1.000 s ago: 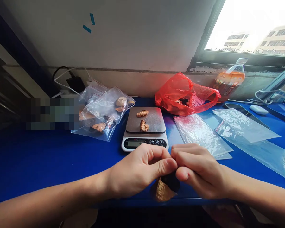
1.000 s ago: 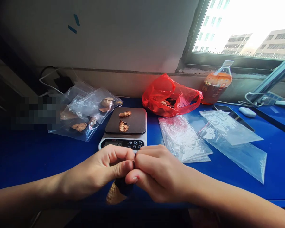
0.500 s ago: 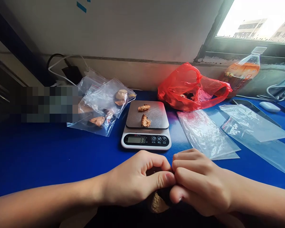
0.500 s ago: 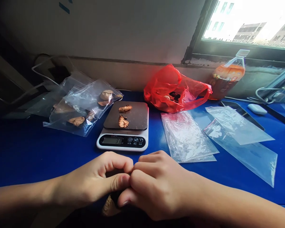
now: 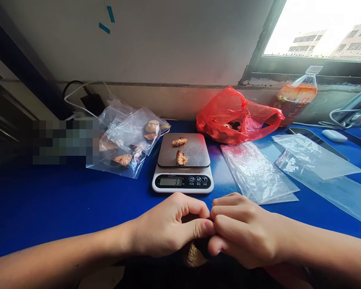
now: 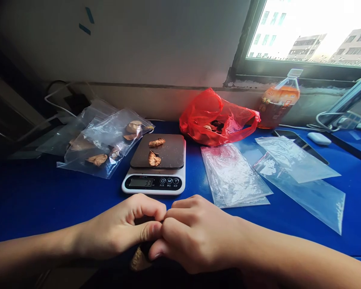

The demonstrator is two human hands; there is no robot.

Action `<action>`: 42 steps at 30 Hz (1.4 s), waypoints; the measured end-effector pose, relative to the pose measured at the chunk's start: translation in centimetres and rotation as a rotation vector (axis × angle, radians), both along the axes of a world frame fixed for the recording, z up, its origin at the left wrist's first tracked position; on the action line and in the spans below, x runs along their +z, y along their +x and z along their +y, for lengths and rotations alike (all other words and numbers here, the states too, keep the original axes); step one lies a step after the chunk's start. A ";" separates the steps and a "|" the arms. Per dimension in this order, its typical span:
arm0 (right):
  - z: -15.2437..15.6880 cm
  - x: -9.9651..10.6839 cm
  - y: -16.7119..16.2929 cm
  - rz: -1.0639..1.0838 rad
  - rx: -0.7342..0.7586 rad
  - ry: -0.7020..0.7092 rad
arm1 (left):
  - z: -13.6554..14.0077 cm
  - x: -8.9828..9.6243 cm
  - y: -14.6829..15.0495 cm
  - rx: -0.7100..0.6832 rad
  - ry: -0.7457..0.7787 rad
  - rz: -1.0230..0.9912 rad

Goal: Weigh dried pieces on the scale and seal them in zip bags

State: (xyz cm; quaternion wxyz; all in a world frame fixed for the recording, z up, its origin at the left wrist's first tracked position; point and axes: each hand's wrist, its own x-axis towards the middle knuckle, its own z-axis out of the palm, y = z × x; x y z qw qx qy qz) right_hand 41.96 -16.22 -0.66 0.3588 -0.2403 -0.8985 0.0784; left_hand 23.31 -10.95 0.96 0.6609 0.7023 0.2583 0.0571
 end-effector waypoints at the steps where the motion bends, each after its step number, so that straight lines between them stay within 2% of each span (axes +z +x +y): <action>1: 0.0 0.0 0.0 0.001 0.001 0.006 | 0.0 0.0 0.0 -0.006 0.002 0.000; 15: 0.1 -0.4 0.2 -0.030 0.003 0.051 | 0.0 -0.1 0.0 -0.018 0.090 -0.040; 19: 0.2 -0.5 0.4 -0.029 0.046 0.039 | 0.0 0.1 0.0 -0.022 0.084 -0.035; 27: 0.9 -0.9 0.6 -0.010 0.043 -0.012 | 0.9 1.0 -0.1 -0.080 0.185 0.012; 31: 1.4 -0.8 0.9 0.067 -0.044 -0.138 | 0.7 1.5 0.1 0.109 0.142 -0.077; 34: 1.5 -0.7 1.0 0.119 -0.114 -0.288 | 0.6 1.6 0.1 0.231 0.111 -0.112; 42: 1.2 -0.4 0.5 0.342 -0.145 -0.694 | 0.8 1.6 0.2 0.276 0.030 -0.183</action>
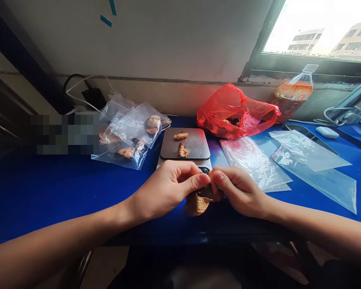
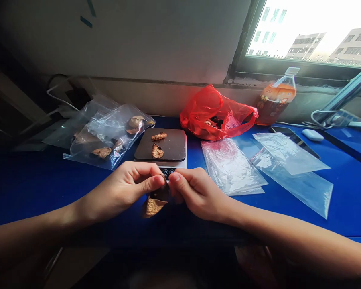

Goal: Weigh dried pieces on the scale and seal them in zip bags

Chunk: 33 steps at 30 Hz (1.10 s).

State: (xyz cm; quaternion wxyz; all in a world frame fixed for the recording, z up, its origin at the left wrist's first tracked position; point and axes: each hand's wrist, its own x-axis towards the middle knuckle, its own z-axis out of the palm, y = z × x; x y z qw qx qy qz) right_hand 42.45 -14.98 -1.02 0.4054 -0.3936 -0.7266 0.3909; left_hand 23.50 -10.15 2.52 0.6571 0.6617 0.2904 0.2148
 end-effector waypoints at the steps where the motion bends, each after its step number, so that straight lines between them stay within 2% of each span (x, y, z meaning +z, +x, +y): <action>1: 0.0 0.1 -0.1 0.027 -0.002 -0.057 | 0.0 0.0 0.0 0.004 -0.015 -0.018; 6: -0.1 0.2 -0.5 0.157 -0.023 -0.268 | 0.0 -0.2 0.1 0.067 -0.068 -0.111; 11: -0.7 -0.1 -1.0 0.242 -0.172 -0.420 | 0.2 -0.5 0.0 0.100 -0.026 -0.135; 14: -1.1 -0.1 -1.2 0.263 -0.164 -0.526 | 0.2 -0.8 -0.1 0.100 0.039 -0.109; 18: -1.4 0.7 -1.6 0.238 -0.137 -0.575 | -0.3 -1.1 -0.1 0.138 0.229 -0.050; 23: -1.8 1.5 -1.9 0.267 -0.112 -0.550 | -1.0 -1.4 0.1 0.141 0.621 -0.015; 28: -2.0 1.1 -2.1 0.331 -0.143 -0.532 | -0.8 -1.5 0.4 0.199 0.781 -0.078; 33: -1.6 0.9 -2.3 0.455 -0.125 -0.546 | -0.8 -2.1 0.4 0.227 1.012 -0.147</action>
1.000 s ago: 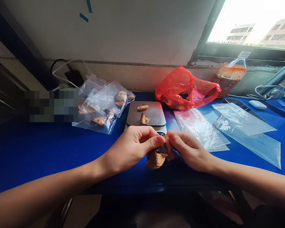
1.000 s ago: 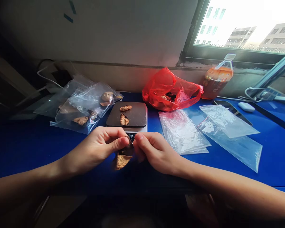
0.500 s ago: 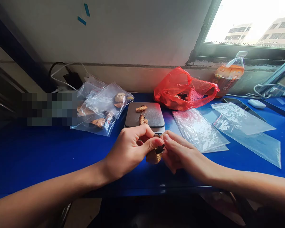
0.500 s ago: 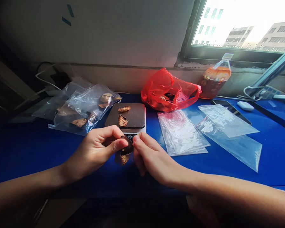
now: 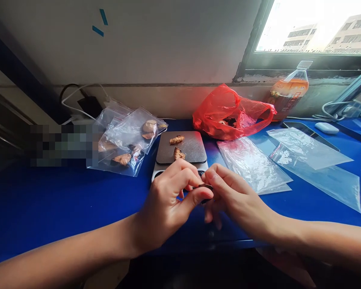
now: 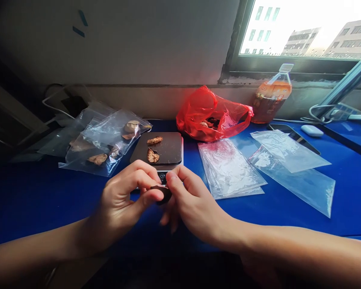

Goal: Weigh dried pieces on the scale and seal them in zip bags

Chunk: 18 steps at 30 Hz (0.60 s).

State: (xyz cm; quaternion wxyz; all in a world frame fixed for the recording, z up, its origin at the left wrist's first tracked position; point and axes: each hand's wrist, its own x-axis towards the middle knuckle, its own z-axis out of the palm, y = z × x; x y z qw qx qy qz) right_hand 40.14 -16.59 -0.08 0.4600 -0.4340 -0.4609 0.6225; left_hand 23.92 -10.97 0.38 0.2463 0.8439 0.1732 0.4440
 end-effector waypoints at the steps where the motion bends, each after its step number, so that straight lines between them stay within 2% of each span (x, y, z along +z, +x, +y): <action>1: 0.1 0.0 0.0 0.020 0.010 -0.005 | -0.1 -0.2 -0.1 -0.007 0.028 -0.006; 8: 0.0 0.1 -0.1 0.110 0.054 -0.008 | -0.2 -0.6 -0.7 0.011 0.188 -0.047; 14: 0.4 -0.2 0.2 -0.042 -0.160 0.275 | 0.3 -0.7 -0.3 0.054 0.255 -0.042; 18: 0.7 -0.5 0.5 -0.162 -0.211 0.376 | 0.5 -0.6 -0.1 0.064 0.253 -0.005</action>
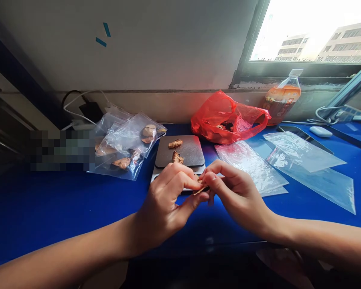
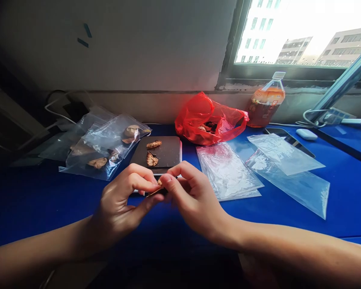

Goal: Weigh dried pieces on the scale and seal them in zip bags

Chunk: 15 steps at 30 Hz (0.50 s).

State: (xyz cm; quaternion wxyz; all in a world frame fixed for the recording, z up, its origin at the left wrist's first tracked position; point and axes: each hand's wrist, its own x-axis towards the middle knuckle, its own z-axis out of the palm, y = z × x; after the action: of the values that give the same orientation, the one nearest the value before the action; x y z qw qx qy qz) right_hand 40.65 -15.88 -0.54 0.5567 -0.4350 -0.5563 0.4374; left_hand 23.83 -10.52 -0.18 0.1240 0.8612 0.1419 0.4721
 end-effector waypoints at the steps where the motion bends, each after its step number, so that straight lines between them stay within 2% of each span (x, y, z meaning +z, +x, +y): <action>1: 0.0 0.0 0.0 -0.025 -0.010 0.024 | 0.0 0.1 0.0 -0.005 -0.002 0.001; 5: 0.1 -0.1 0.0 -0.128 -0.083 0.118 | 0.1 0.3 0.0 -0.016 -0.005 -0.026; 15: 0.3 -0.3 0.0 -0.209 -0.116 0.202 | 0.3 0.3 0.1 -0.027 -0.057 -0.063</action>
State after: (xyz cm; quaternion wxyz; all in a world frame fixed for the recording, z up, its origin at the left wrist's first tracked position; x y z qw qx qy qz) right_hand 40.60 -15.55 -0.82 0.5609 -0.4517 -0.6263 0.2986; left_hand 23.93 -10.27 0.08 0.1592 0.8438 0.1395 0.4932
